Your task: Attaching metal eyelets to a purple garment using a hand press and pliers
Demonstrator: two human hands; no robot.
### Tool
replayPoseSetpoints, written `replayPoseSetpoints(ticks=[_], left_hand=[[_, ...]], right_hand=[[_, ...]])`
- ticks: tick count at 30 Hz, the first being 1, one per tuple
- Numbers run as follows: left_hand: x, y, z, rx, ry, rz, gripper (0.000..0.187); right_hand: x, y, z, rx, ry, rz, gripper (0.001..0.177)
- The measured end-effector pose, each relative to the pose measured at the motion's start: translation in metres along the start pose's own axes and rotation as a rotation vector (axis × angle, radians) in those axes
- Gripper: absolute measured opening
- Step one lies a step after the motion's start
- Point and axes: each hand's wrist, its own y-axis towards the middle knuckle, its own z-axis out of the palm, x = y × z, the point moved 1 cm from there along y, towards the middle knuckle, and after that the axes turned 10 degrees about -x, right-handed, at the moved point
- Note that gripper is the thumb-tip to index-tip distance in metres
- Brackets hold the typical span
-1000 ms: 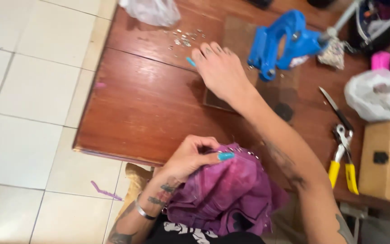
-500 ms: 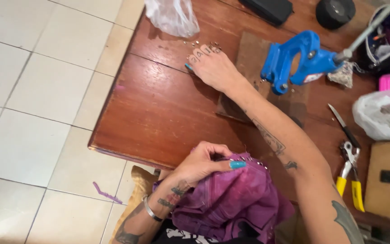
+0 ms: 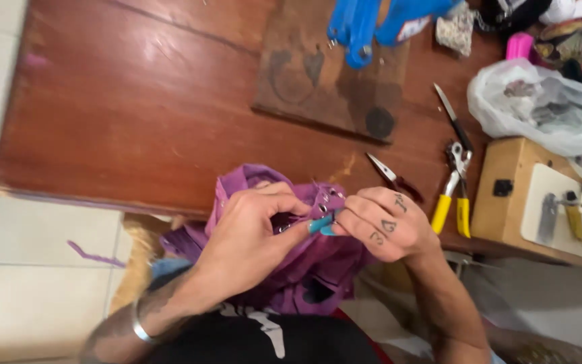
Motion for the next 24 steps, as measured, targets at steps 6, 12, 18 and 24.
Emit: replayPoseSetpoints(ticks=[6,12,18,24], left_hand=[[-0.013,-0.013,0.021,-0.015,0.159,0.382,0.009],[-0.020,-0.023,0.030,0.006,0.334,0.495,0.011],[-0.018,-0.026,0.032,-0.021,0.416,0.605,0.012],[-0.018,-0.026,0.033,-0.005,0.470,0.636,0.012]], right_hand=[[0.004,-0.010,-0.013,-0.431,-0.114,-0.214,0.021],[0.006,-0.017,-0.011,-0.466,-0.085,-0.201,0.021],[0.005,-0.017,-0.007,-0.470,-0.028,-0.199,0.020],[0.001,-0.019,-0.006,-0.414,0.106,-0.195,0.018]])
